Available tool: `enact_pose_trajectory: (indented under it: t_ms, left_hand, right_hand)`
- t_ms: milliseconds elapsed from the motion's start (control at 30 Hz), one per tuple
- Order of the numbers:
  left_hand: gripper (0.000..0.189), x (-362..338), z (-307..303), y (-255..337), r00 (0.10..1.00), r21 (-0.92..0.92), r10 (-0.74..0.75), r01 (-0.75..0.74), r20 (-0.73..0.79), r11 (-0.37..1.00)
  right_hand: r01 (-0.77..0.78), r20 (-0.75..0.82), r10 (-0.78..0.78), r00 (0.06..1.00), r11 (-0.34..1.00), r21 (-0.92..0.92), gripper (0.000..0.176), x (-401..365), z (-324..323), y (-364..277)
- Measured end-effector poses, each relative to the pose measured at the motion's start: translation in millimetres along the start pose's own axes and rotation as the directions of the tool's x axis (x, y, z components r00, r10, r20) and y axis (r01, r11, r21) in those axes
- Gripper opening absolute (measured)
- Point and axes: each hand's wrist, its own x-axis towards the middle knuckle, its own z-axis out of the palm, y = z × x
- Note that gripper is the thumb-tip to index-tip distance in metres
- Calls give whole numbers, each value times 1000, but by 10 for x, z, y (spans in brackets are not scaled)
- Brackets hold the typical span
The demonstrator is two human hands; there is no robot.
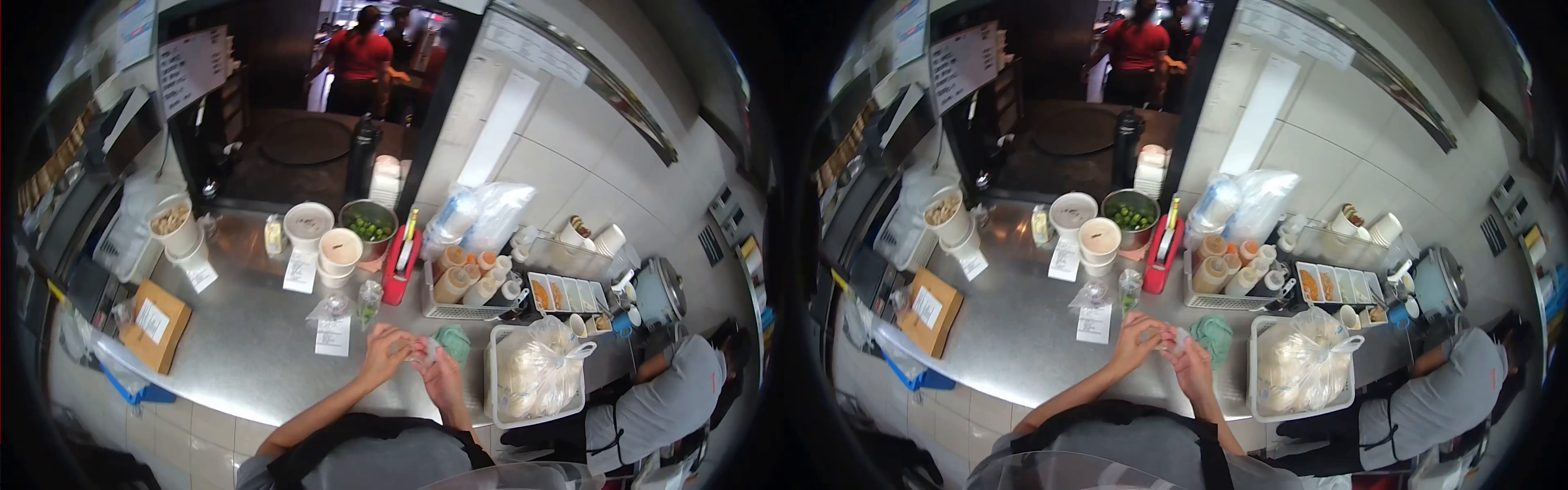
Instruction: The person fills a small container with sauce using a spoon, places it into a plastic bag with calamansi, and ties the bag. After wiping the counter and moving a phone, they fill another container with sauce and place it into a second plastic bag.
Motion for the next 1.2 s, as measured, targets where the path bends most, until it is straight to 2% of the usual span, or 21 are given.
enact_pose_trajectory:
  t_ms: [33,67,100,167,267,300,400,567,667,700,767,800,867,900,967,1000,1067,1100,1200]
  left_hand:
    - [17,-44,73,-103,999,-57,-32,30,-37,998]
    - [17,-89,130,-182,995,-112,-69,60,-71,992]
    - [15,-118,176,-178,985,-271,-156,131,-73,954]
    - [12,-183,276,-126,939,-557,-343,268,-34,786]
    - [10,-209,304,-12,831,-791,-542,413,125,451]
    - [10,-219,317,-24,832,-784,-542,412,117,464]
    - [10,-253,382,-128,833,-771,-544,410,99,487]
    - [15,-303,412,-214,827,-749,-548,440,123,495]
    - [18,-284,350,-184,762,-766,-573,552,302,330]
    - [20,-292,328,-191,775,-781,-544,541,321,310]
    - [24,-307,281,-205,801,-809,-482,522,357,269]
    - [25,-275,212,-58,859,-776,-412,473,302,417]
    - [26,-84,65,372,950,-676,-238,310,201,669]
    - [26,36,46,346,940,-650,-288,337,185,681]
    - [25,4,53,198,883,-593,-429,453,192,666]
    - [24,1,76,151,886,-617,-435,434,160,657]
    - [22,28,130,59,890,-657,-444,394,100,643]
    - [23,8,158,-13,871,-670,-473,429,131,606]
    - [23,-50,164,-118,817,-673,-544,512,189,534]
  right_hand:
    - [161,40,-156,987,966,-203,24,-14,127,-1]
    - [390,188,-347,919,721,-572,22,-25,186,-23]
    - [454,236,-411,881,590,-668,23,-24,231,-35]
    - [518,344,-487,803,284,-807,27,-20,300,-39]
    - [506,304,-552,777,258,-823,22,29,244,63]
    - [496,295,-565,771,240,-835,21,31,231,90]
    - [409,172,-546,820,349,-843,24,62,272,109]
    - [410,149,-495,856,475,-779,28,163,136,216]
    - [407,152,-490,858,470,-783,28,142,152,201]
    - [407,158,-489,858,458,-790,27,137,158,180]
    - [348,91,-524,847,416,-840,27,290,-223,168]
    - [317,58,-542,839,397,-861,27,318,-391,150]
    - [327,94,-492,866,414,-850,25,171,-540,35]
    - [334,118,-462,879,421,-843,24,137,-543,-16]
    - [450,82,-618,782,468,-761,19,44,-301,-163]
    - [507,53,-691,721,474,-720,16,52,-167,-257]
    - [541,56,-764,642,400,-740,15,60,1,-309]
    - [551,52,-798,601,366,-750,15,35,84,-297]
    - [618,296,-764,573,166,-768,12,-73,407,-325]
